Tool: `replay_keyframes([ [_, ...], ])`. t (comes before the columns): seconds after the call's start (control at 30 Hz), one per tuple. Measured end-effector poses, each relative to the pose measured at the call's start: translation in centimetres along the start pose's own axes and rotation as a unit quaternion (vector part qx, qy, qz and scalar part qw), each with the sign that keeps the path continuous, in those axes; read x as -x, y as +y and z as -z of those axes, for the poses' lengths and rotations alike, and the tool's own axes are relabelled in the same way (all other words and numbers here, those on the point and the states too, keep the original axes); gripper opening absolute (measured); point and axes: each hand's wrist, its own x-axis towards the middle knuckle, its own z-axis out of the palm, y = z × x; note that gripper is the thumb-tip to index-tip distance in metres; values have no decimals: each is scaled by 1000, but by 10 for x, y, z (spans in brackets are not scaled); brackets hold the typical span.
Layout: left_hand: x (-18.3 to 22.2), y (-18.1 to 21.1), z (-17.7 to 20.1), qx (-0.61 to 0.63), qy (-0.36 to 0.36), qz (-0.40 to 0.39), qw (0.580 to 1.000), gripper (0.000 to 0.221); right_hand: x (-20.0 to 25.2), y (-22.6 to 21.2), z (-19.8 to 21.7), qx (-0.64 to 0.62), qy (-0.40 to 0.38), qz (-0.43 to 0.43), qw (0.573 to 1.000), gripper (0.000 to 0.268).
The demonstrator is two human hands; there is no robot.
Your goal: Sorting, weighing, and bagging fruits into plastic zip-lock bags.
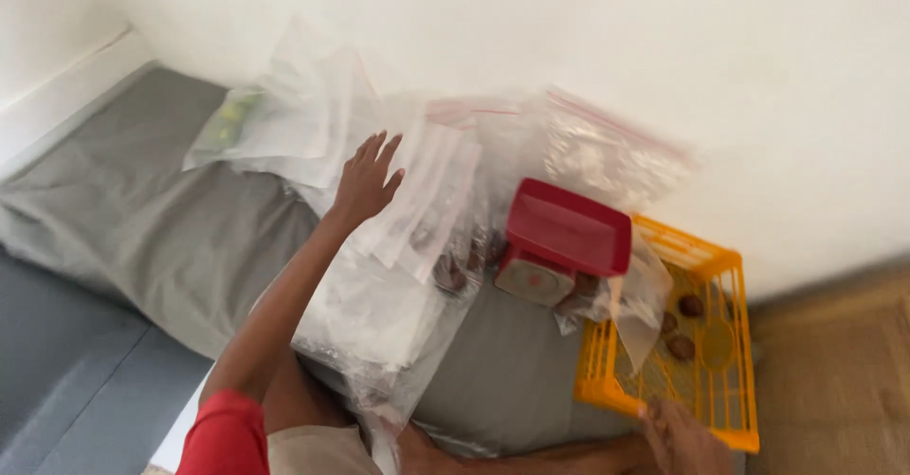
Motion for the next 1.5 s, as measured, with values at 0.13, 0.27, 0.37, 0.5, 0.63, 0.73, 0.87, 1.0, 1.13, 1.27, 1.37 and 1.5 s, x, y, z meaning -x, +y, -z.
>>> replay_keyframes([
  [0.13,55,87,16,119,-44,-136,983,42,-68,-57,90,-156,-24,-80,984,33],
  [0.27,119,136,-34,200,-92,-194,956,37,-96,-54,88,-155,-9,-104,982,18],
  [0.37,155,171,-39,277,-185,-173,927,33,-117,-54,68,-252,-201,-125,938,27],
  [0.5,174,207,-35,357,-302,-88,879,34,-140,-31,1,-238,-389,-125,881,43],
  [0.63,174,231,-31,409,-326,-80,848,33,-144,-22,21,-275,-372,-145,874,79],
  [0.73,167,251,-36,410,-341,-92,841,33,-138,-30,74,-409,-232,-194,861,81],
  [0.87,156,285,-21,434,-355,-108,821,36,-145,-64,146,-500,-57,-117,856,75],
  [1.0,152,310,-7,441,-368,-108,811,42,-159,-59,101,-480,110,-125,861,63],
  [1.13,161,309,-29,442,-381,-100,806,41,-165,-50,25,-506,182,-303,787,28],
  [1.27,170,293,-36,430,-391,-87,809,39,-166,-52,18,-500,94,-284,813,24],
  [1.37,171,282,-49,416,-389,-78,818,38,-169,-64,44,-447,-35,-149,881,42],
  [1.5,162,293,-51,407,-361,-81,835,36,-172,-78,80,-333,-186,-159,910,57],
])
